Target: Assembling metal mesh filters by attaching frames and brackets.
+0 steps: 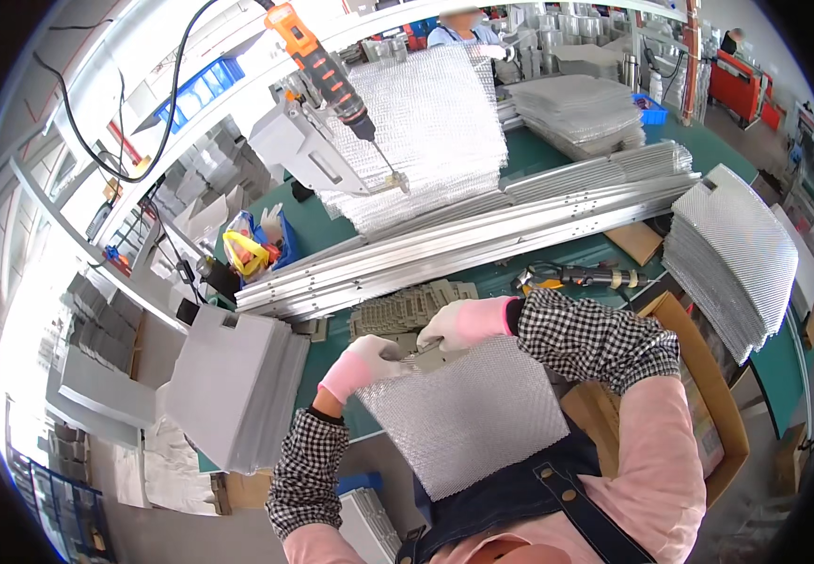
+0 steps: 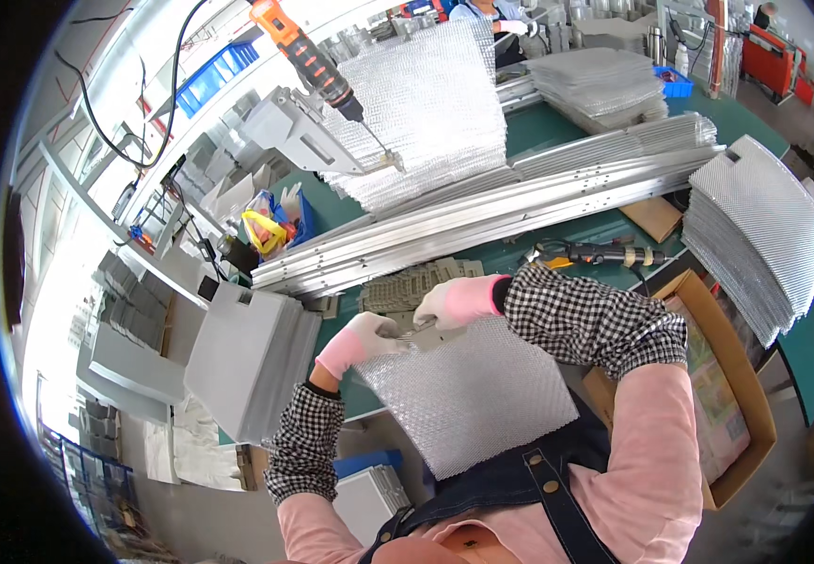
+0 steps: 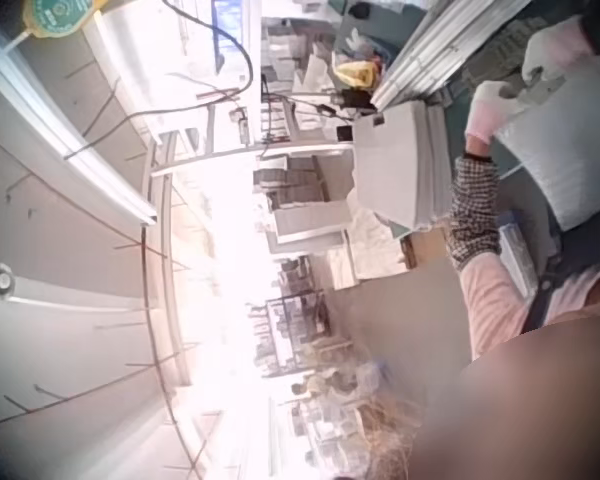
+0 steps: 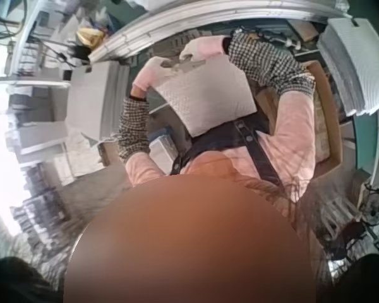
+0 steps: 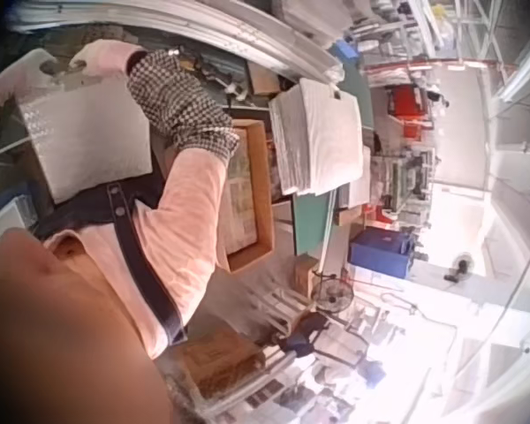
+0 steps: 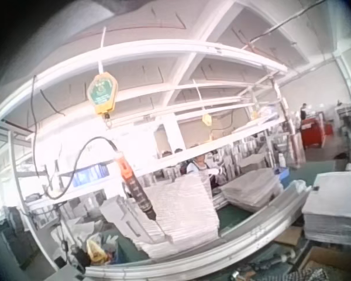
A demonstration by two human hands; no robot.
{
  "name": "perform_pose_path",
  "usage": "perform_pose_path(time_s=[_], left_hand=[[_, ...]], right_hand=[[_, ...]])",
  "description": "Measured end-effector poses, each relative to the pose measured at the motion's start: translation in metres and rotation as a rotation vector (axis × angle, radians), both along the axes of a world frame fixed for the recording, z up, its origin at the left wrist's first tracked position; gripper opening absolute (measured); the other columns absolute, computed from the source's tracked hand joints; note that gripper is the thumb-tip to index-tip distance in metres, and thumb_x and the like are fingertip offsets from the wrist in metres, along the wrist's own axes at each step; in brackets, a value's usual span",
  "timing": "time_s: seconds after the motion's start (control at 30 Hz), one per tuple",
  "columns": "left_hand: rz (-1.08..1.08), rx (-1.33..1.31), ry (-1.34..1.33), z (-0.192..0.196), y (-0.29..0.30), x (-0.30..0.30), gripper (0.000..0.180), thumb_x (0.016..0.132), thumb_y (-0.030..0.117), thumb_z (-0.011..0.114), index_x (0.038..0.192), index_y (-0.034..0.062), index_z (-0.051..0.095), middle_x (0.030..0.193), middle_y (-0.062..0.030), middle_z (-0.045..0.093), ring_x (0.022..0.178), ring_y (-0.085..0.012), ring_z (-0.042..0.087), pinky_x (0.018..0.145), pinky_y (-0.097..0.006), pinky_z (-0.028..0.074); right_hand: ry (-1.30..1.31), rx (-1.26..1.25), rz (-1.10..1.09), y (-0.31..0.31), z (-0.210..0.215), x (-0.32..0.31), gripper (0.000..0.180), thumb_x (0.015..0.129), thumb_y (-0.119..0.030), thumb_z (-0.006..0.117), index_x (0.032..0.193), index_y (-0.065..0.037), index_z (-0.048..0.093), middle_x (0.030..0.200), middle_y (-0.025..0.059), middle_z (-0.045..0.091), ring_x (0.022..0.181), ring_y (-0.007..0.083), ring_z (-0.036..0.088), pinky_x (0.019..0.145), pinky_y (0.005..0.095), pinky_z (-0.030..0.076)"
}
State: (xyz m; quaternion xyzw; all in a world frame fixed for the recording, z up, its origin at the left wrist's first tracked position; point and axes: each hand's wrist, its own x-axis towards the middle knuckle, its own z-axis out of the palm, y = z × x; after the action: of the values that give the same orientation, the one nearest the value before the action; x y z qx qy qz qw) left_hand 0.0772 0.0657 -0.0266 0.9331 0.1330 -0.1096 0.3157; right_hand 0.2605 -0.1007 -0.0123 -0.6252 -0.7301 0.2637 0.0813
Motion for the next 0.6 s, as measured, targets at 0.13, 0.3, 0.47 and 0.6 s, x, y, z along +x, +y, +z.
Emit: perform_pose_path(time_s=[0.13,0.3,0.47,0.6], left_hand=[[0.378,-0.554,-0.243,-0.023,0.044,-0.041,0.058,0.094,0.037,0.064,0.137,-0.0015,0.054,0.123,-0.018,0.067,0.1,-0.0236,0.067,0.089,-0.031,0.052],[0.639,-1.295,-0.6,-0.133,0.052,-0.075,0.083,0.099,0.066,0.033,0.147,-0.0021,0.039,0.147,-0.0221,0.046,0.133,-0.0335,0.045,0.111,-0.045,0.037],[0.702,-1.291,-0.799,-0.148,0.014,-0.071,0.082,0.101,0.063,0.032,0.147,-0.0039,0.039,0.149,-0.0197,0.044,0.134,-0.0307,0.045,0.114,-0.043,0.033],[0.726,-1.217,-0.933,-0.152,0.0,-0.076,0.066,0.103,0.049,0.046,0.14,-0.0057,0.048,0.134,-0.0154,0.057,0.121,-0.0227,0.056,0.106,-0.036,0.042]], right_hand=[[-0.3,0.179,-0.258,0.006,0.003,0.057,0.038,0.092,-0.011,0.059,0.129,-0.01,0.06,0.116,0.0121,0.066,0.109,0.0255,0.064,0.096,0.0396,0.052],[-0.668,0.582,-0.688,-0.031,-0.042,0.212,0.037,0.089,-0.009,0.055,0.126,-0.006,0.059,0.118,0.0165,0.064,0.107,0.0323,0.064,0.093,0.0437,0.052],[-0.697,0.275,-0.838,-0.049,-0.038,0.236,0.029,0.088,-0.027,0.061,0.114,-0.015,0.068,0.117,0.0184,0.061,0.108,0.0366,0.061,0.089,0.05,0.051],[-0.427,0.289,-0.783,-0.05,-0.029,0.242,0.027,0.085,-0.021,0.07,0.11,-0.012,0.068,0.119,0.0167,0.059,0.115,0.0354,0.057,0.096,0.0456,0.048]])
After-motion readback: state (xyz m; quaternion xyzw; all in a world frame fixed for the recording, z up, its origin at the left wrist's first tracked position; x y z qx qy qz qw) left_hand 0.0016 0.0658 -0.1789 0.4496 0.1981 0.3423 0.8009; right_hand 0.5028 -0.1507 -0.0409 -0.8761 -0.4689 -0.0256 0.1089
